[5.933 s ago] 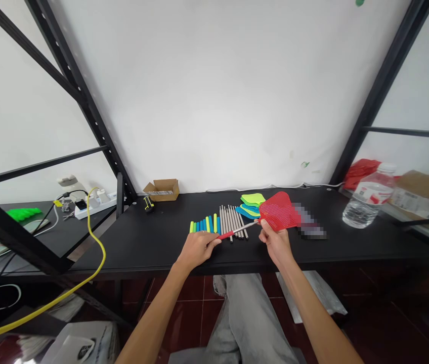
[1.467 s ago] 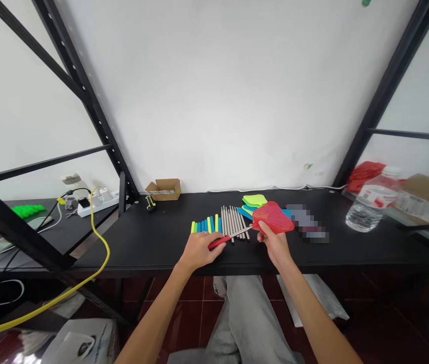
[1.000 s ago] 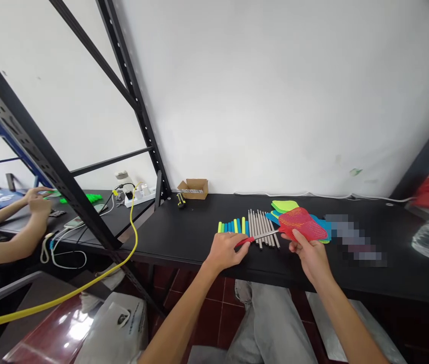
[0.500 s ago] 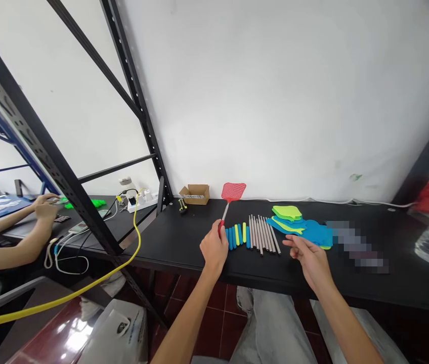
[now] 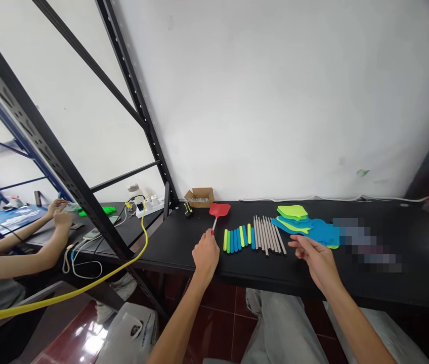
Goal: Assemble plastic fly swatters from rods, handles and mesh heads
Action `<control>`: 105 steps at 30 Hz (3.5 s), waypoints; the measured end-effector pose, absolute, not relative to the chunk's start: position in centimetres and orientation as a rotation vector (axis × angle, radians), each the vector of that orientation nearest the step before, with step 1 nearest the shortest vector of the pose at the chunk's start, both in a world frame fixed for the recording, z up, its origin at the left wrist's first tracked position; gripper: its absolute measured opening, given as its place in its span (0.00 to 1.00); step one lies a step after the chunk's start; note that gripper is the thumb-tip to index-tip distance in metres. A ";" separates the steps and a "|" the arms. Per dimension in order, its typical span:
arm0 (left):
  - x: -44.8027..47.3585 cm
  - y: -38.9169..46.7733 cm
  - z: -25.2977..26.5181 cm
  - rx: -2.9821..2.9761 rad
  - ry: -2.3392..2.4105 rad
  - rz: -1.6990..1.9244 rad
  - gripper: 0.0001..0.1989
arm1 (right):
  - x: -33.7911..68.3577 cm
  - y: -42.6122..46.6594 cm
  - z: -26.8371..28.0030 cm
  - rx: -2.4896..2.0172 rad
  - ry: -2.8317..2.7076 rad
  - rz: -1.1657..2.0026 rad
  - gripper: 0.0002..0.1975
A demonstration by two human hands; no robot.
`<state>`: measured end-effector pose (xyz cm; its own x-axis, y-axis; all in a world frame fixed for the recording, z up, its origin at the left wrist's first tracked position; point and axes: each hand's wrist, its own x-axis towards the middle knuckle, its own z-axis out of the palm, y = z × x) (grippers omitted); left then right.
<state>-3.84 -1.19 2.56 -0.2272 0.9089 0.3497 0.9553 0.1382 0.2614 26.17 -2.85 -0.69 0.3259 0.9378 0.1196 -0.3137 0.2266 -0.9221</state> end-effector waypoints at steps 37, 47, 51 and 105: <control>0.5 1.2 1.4 -2.244 -1.730 -0.815 0.17 | 26.0 -2.9 -0.5 -1.001 -0.935 0.916 0.19; 0.3 0.2 1.6 -2.249 -1.594 -0.981 0.15 | 26.0 -2.9 -0.6 -1.012 -0.936 0.900 0.18; 0.1 -0.2 1.3 -2.314 -1.596 -1.000 0.15 | 26.0 -2.9 -0.5 -1.037 -0.956 0.886 0.19; 0.1 -0.5 0.9 -2.356 -1.629 -0.953 0.15 | 25.9 3.1 0.4 -1.074 -0.998 0.988 0.23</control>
<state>0.12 -0.53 0.95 0.2212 0.8006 0.5569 0.8777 -0.4124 0.2442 25.90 3.11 0.37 0.2457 0.9580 0.1477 -0.1381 0.1854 -0.9729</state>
